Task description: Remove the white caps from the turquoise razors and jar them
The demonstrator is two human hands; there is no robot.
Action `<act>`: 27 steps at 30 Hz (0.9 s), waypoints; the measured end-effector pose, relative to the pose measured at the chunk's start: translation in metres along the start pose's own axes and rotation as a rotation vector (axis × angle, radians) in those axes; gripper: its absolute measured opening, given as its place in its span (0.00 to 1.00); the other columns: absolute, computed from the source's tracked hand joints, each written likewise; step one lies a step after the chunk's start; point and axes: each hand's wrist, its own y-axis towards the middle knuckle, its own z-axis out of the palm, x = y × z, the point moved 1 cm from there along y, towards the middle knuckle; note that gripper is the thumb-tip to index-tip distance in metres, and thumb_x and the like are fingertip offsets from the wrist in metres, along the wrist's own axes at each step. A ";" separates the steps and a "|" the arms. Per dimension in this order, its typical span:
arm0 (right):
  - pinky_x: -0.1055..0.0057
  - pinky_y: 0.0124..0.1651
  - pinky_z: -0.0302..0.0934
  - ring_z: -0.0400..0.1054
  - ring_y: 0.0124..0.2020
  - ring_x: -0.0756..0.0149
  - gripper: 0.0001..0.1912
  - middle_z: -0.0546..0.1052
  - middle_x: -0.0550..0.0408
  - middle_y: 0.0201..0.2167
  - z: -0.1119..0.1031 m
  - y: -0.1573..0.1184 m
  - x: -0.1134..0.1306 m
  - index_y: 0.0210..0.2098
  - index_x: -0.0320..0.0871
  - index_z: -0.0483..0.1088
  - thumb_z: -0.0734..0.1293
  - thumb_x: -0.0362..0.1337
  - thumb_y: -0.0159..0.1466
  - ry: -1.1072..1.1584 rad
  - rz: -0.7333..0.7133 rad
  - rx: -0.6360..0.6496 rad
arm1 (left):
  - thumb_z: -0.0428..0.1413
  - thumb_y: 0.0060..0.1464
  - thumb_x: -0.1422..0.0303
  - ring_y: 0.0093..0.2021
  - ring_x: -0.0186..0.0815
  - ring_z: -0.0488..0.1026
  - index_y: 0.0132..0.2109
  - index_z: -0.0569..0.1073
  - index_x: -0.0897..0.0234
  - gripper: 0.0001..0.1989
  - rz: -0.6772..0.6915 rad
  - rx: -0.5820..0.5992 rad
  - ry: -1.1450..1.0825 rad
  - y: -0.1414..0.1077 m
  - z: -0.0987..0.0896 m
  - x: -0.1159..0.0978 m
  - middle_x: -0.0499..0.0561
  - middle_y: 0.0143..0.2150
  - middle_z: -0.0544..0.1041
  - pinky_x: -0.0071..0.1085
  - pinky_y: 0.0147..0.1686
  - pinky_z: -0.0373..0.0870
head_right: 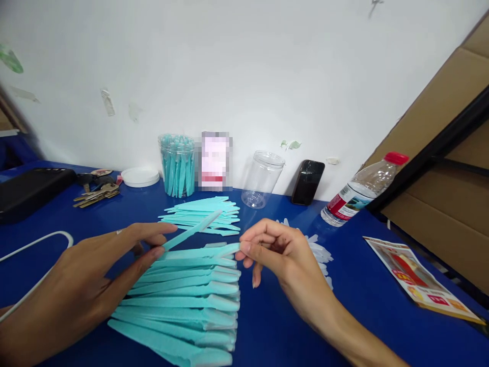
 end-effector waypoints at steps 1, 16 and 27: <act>0.79 0.23 0.69 0.71 0.25 0.69 0.10 0.82 0.52 0.27 -0.002 0.002 -0.001 0.33 0.41 0.82 0.82 0.39 0.62 -0.002 0.003 -0.004 | 0.48 0.78 0.61 0.47 0.33 0.86 0.62 0.69 0.49 0.11 0.001 0.005 -0.001 0.000 0.000 0.002 0.41 0.51 0.86 0.24 0.48 0.79; 0.76 0.28 0.67 0.72 0.26 0.69 0.10 0.82 0.54 0.26 0.000 0.007 -0.008 0.29 0.41 0.81 0.83 0.38 0.54 0.019 0.107 -0.111 | 0.53 0.72 0.63 0.25 0.31 0.77 0.57 0.73 0.52 0.10 -0.252 0.049 -0.317 0.004 0.007 0.016 0.42 0.34 0.77 0.24 0.23 0.69; 0.73 0.31 0.64 0.68 0.26 0.69 0.10 0.77 0.59 0.24 -0.002 0.009 -0.015 0.32 0.43 0.84 0.83 0.35 0.52 -0.274 0.052 -0.052 | 0.50 0.75 0.62 0.29 0.33 0.78 0.59 0.71 0.50 0.11 -0.143 0.081 -0.149 0.004 0.011 0.025 0.42 0.35 0.78 0.26 0.28 0.66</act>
